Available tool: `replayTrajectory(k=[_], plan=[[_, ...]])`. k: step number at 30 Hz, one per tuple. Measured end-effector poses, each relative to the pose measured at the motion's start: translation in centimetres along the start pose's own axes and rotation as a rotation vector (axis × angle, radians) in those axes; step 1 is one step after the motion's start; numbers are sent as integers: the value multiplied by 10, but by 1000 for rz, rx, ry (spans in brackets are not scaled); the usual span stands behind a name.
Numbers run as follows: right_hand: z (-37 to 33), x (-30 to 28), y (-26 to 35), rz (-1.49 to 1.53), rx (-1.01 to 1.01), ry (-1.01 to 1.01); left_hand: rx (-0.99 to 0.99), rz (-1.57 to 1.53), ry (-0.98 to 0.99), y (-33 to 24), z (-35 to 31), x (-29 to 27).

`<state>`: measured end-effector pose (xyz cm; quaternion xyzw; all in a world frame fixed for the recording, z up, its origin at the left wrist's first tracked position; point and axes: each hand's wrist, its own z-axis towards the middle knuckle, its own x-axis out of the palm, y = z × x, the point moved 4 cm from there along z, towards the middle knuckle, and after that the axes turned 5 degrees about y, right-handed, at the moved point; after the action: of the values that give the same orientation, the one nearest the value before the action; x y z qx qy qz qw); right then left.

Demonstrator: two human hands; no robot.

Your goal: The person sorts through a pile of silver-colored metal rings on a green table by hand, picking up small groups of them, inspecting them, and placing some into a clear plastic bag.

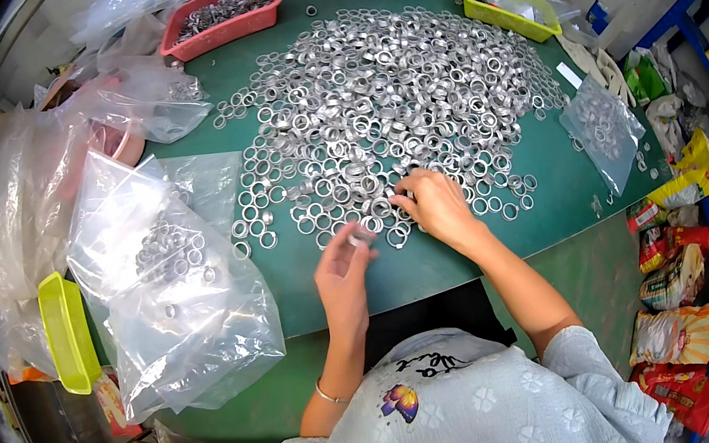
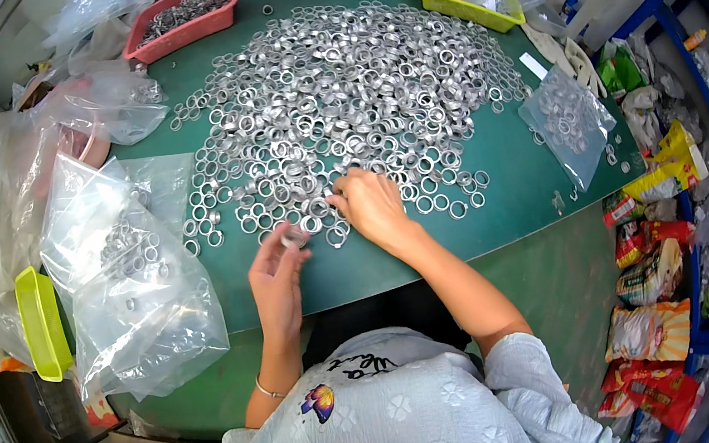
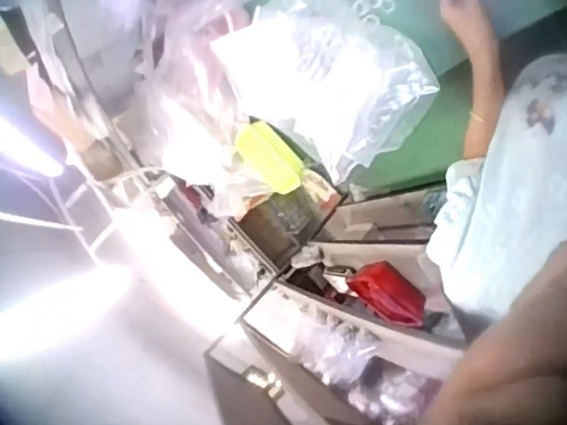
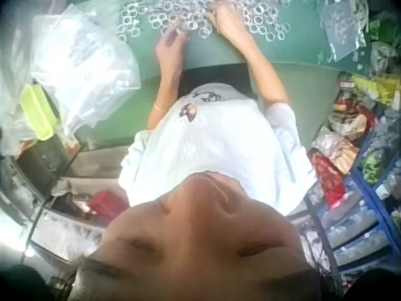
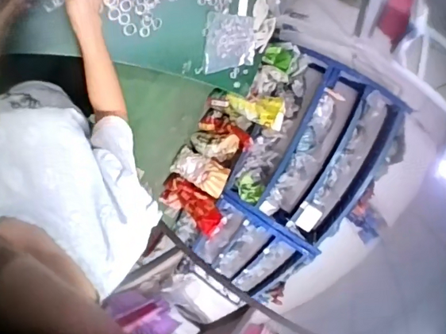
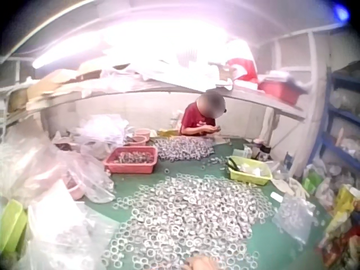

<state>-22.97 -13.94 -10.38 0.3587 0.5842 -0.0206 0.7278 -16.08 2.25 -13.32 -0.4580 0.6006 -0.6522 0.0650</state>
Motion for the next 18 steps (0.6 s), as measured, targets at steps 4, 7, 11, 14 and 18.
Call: replayTrajectory(k=[4,7,11,14,18], plan=[[1,-10,-3,441,-20,-24,-317,-450,81,6,-25,-5],[-31,-9,22,892,115,258,-445,-745,136,12,-34,-3],[-71,16,49,1834,265,592,-511,-875,171,20,-36,6],[-68,23,46,2315,323,635,-269,-516,61,17,-29,-1],[-29,1,23,1413,234,248,150,593,60,-8,15,-16]])
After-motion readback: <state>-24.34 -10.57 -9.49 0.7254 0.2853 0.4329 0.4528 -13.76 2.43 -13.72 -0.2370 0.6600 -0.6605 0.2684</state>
